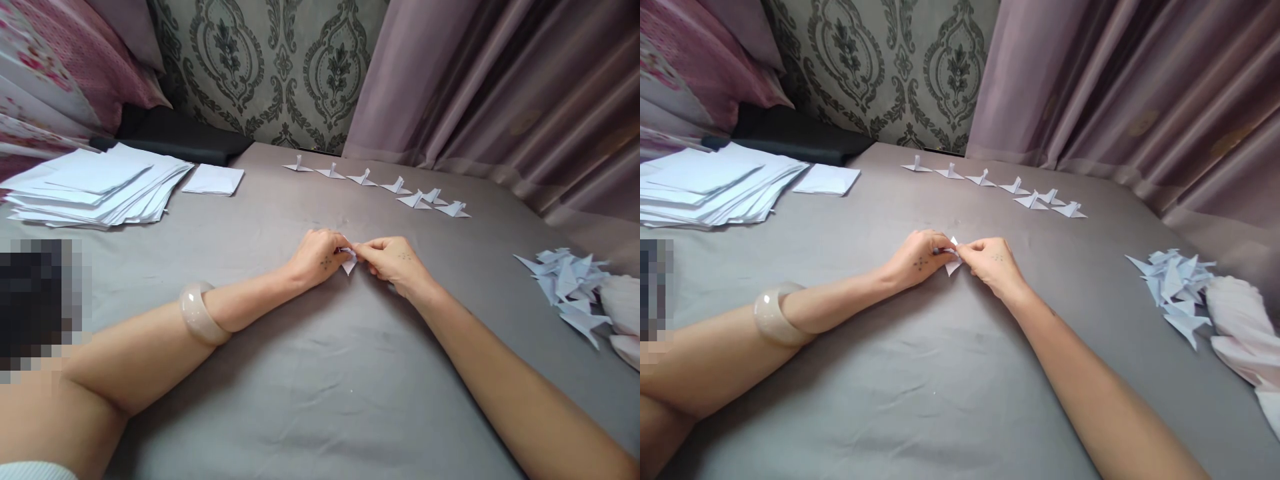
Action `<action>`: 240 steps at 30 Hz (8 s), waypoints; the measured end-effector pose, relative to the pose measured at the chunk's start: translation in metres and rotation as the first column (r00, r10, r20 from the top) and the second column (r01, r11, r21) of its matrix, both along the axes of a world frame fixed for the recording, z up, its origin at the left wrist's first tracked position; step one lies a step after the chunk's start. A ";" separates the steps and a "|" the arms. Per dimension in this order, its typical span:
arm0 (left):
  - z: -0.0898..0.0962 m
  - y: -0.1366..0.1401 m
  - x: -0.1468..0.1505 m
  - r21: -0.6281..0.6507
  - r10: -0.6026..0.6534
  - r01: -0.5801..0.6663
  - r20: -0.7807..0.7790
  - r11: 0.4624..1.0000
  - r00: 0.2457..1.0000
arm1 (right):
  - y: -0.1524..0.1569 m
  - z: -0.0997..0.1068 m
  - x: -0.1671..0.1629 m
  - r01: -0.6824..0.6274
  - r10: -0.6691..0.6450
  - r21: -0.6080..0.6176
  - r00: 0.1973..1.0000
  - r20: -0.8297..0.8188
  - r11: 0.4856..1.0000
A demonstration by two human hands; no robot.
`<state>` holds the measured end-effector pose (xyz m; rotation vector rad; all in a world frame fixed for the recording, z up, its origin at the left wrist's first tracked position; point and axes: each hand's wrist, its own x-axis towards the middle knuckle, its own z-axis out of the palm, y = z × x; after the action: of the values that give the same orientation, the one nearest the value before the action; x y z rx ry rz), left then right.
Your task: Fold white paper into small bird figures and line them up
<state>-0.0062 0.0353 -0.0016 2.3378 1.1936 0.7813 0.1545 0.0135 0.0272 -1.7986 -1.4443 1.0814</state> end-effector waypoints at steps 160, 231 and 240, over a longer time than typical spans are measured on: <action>0.000 -0.002 0.002 -0.083 -0.011 0.024 0.153 0.996 0.988 | -0.017 -0.027 0.013 -0.328 0.136 0.431 0.898 0.418 0.841; 0.010 0.147 0.126 0.082 0.593 -0.587 -0.135 0.805 0.794 | 0.012 -0.040 0.025 0.249 -0.268 0.470 0.963 -0.027 0.847; -0.007 0.154 0.147 0.094 0.571 -0.564 -0.172 0.820 0.802 | 0.013 -0.038 0.025 0.215 -0.242 0.394 0.970 0.020 0.894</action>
<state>0.1406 0.1889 -0.0089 2.1236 2.0397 0.7693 0.1791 0.0263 -0.0108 -1.6740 -1.3326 0.5682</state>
